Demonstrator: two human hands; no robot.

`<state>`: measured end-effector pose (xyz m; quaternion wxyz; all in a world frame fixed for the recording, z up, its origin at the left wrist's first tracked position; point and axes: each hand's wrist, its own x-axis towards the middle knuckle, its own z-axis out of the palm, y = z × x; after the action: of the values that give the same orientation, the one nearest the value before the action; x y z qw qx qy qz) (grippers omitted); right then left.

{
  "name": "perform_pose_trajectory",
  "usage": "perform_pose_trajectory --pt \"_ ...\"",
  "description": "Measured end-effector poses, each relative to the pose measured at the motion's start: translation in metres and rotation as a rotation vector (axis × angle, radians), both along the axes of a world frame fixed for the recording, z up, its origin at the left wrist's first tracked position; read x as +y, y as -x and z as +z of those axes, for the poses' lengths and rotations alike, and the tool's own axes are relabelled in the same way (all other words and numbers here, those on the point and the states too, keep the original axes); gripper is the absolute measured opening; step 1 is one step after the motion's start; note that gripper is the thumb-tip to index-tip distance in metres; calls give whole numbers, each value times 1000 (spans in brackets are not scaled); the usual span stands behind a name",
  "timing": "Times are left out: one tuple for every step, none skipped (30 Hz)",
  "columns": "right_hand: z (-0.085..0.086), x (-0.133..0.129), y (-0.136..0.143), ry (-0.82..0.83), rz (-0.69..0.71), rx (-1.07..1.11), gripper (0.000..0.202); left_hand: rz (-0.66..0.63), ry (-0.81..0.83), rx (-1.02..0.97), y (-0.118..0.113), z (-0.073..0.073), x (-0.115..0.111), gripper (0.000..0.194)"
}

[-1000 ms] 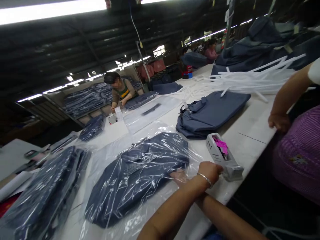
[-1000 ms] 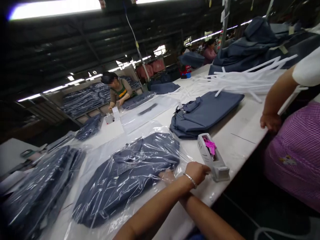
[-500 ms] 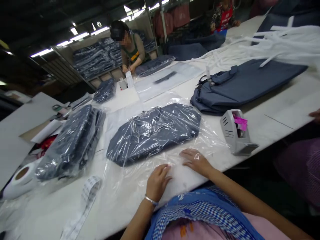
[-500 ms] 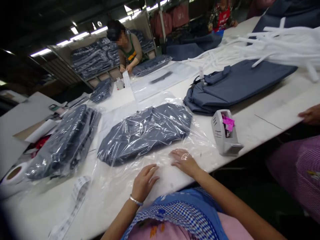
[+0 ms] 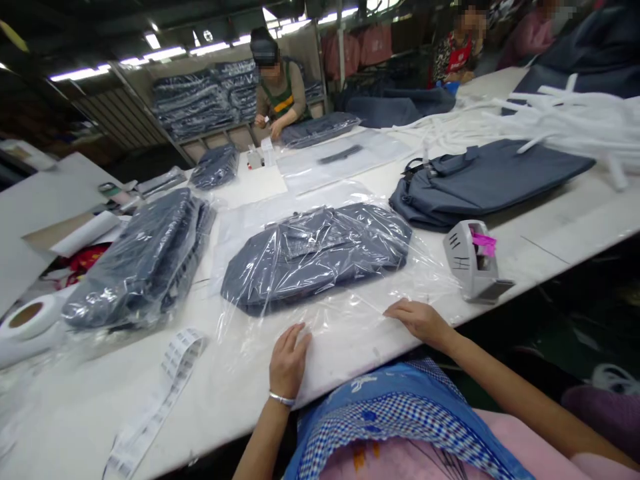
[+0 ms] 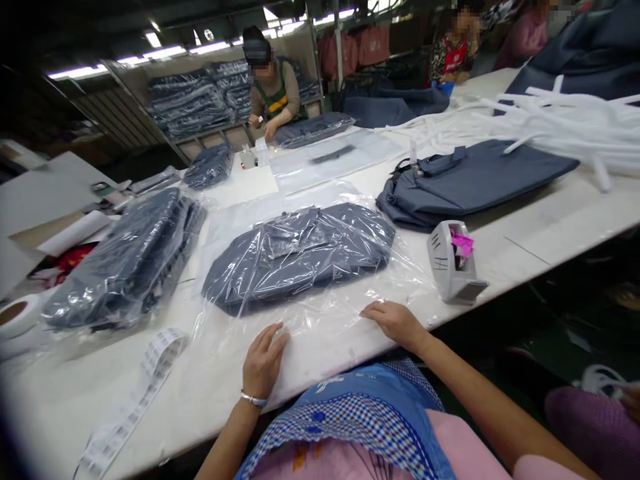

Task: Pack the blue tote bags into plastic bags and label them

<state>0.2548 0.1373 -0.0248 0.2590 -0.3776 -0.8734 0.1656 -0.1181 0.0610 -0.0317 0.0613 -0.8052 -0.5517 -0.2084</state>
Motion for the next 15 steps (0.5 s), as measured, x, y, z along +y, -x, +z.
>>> perform_pose_trajectory --pt "0 -3 -1 -7 -14 5 37 -19 2 -20 6 0 -2 27" --pt "1 -7 -2 -5 -26 4 37 -50 17 -38 12 0 -4 29" --pt "2 -10 -3 8 -31 -7 38 -87 36 -58 18 2 -8 30" --pt "5 -13 -3 35 -25 -28 38 -122 59 -76 22 5 -14 31" --pt "8 -16 -4 74 -9 -58 38 -149 84 -91 24 8 -20 32" --pt "12 -20 -5 123 15 -99 38 -165 115 -102 25 12 -27 31" --pt "17 -23 -6 180 43 -146 37 -172 160 -108 24 15 -35 30" --pt "22 -26 -6 237 67 -193 34 -181 229 -108 22 20 -42 28" --pt "29 -29 -6 287 86 -226 31 -192 315 -109 20 25 -49 26" --pt "37 -32 -4 323 102 -238 27 -205 391 -114 17 30 -54 23" --pt "45 -33 -1 339 111 -226 23 -211 434 -124 14 36 -57 21" --pt "54 -32 5 325 109 -186 21 -201 427 -139 12 42 -56 19" --pt "62 -29 11 276 89 -125 21 -169 366 -158 10 49 -53 18" --pt "69 -23 19 196 57 -58 22 -121 261 -175 10 56 -46 19" --pt "75 -14 27 99 16 -8 25 -63 141 -186 9 62 -35 22"
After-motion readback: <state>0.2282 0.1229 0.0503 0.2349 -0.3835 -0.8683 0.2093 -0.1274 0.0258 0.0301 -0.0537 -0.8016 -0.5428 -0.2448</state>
